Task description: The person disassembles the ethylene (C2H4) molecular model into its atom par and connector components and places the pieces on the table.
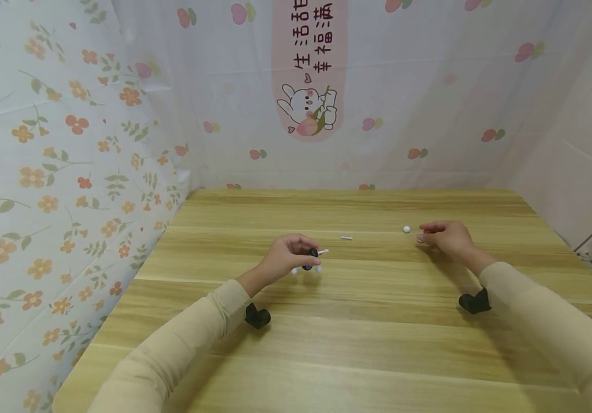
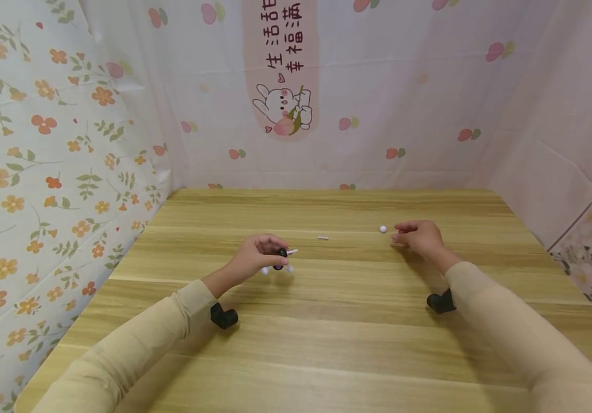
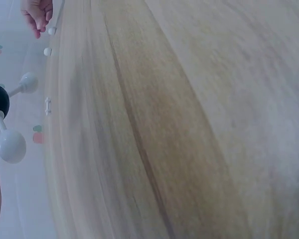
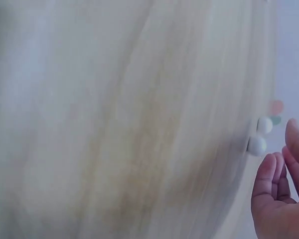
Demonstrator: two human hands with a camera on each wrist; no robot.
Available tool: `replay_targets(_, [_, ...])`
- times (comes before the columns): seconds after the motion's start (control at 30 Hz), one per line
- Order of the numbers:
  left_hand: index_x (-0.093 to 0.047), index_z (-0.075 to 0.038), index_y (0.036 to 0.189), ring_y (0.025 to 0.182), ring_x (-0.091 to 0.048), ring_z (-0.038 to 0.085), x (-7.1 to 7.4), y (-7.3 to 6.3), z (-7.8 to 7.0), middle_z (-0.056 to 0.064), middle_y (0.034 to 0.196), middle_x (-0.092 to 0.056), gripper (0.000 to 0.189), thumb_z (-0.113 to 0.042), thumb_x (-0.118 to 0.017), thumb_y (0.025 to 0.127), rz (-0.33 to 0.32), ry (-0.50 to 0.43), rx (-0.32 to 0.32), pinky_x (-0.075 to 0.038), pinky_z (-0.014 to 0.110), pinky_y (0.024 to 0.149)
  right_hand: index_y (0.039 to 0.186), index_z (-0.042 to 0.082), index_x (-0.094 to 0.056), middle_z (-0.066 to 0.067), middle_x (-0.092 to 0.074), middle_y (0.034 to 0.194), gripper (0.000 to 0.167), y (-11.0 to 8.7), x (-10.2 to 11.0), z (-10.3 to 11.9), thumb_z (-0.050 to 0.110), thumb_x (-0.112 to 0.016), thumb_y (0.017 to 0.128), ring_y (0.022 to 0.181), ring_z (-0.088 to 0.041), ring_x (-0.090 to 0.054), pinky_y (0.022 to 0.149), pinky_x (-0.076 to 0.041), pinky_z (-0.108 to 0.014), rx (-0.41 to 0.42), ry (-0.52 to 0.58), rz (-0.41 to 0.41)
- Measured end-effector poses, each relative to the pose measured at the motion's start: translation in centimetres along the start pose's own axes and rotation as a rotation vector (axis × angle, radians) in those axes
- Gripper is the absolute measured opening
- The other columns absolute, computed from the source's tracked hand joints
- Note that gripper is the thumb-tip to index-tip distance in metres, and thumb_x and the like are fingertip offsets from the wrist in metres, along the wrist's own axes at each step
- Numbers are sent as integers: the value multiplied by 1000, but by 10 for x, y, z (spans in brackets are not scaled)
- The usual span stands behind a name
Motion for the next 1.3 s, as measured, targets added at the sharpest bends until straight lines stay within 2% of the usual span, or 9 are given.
replay_targets(0.2, [-68,7,106,79,-66,18,-1,0,-1,14,93,-70,27,-1,-77,82,-7,-7,-26,-56,32,70,130,-6,-57,-22,-62,123,48,-9,-14,12,22,-69,93,91,-9,-59,71,-53,-27,-4,93,24])
replay_targets(0.3, [-67,9,106,78,-66,18,-2,-1,-1,13,92,-70,26,2,-76,82,-2,-25,-33,-56,32,68,130,-5,-58,-20,-61,126,47,-12,-25,18,21,-70,92,99,-11,-60,75,-52,-22,7,125,32])
replay_targets(0.43, [-66,11,105,77,-66,17,-3,-1,-1,23,97,-68,26,3,-75,82,5,-54,-39,-56,31,68,127,-4,-61,-19,-60,128,45,-17,-39,33,20,-72,90,111,-17,-56,80,-47,-14,68,126,33])
replay_targets(0.53, [-66,13,105,77,-66,17,-3,-1,-1,25,98,-68,28,3,-76,82,0,-56,-38,-56,29,67,125,-6,-62,-20,-62,124,44,-22,-48,48,17,-72,90,104,-13,-60,79,-47,-15,119,160,41])
replay_targets(0.7, [-65,15,107,81,-68,16,-3,0,2,16,98,-71,31,2,-76,82,-12,-29,-28,-57,30,70,123,-9,-61,-22,-63,121,43,-30,-67,69,14,-73,89,91,0,-63,78,-51,-19,170,262,75])
replay_targets(0.9, [-65,15,108,84,-69,18,-5,0,1,25,103,-68,33,0,-77,81,-12,-11,-31,-57,34,74,120,-11,-62,-24,-64,118,43,-42,-90,94,13,-75,87,93,-5,-64,80,-52,-21,221,359,113])
replay_targets(1.1, [-65,13,108,83,-68,17,-7,0,0,12,94,-72,35,-3,-79,80,-35,0,-15,-57,33,73,115,-7,-66,-28,-63,115,34,-55,-110,116,10,-74,88,93,-12,-66,80,-53,-24,270,401,156])
replay_targets(1.3, [-64,14,109,81,-68,15,-10,2,3,8,92,-73,34,-1,-78,81,-33,4,4,-56,34,74,112,-5,-69,-20,-67,111,29,-65,-125,132,9,-74,87,91,-17,-67,80,-54,-27,322,416,173])
Point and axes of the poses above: each hand's wrist, its own y-axis towards the middle knuckle, its own x-axis out of the back of the hand, z = x × y, the point moved 7 cm from there along y, towards the middle knuckle
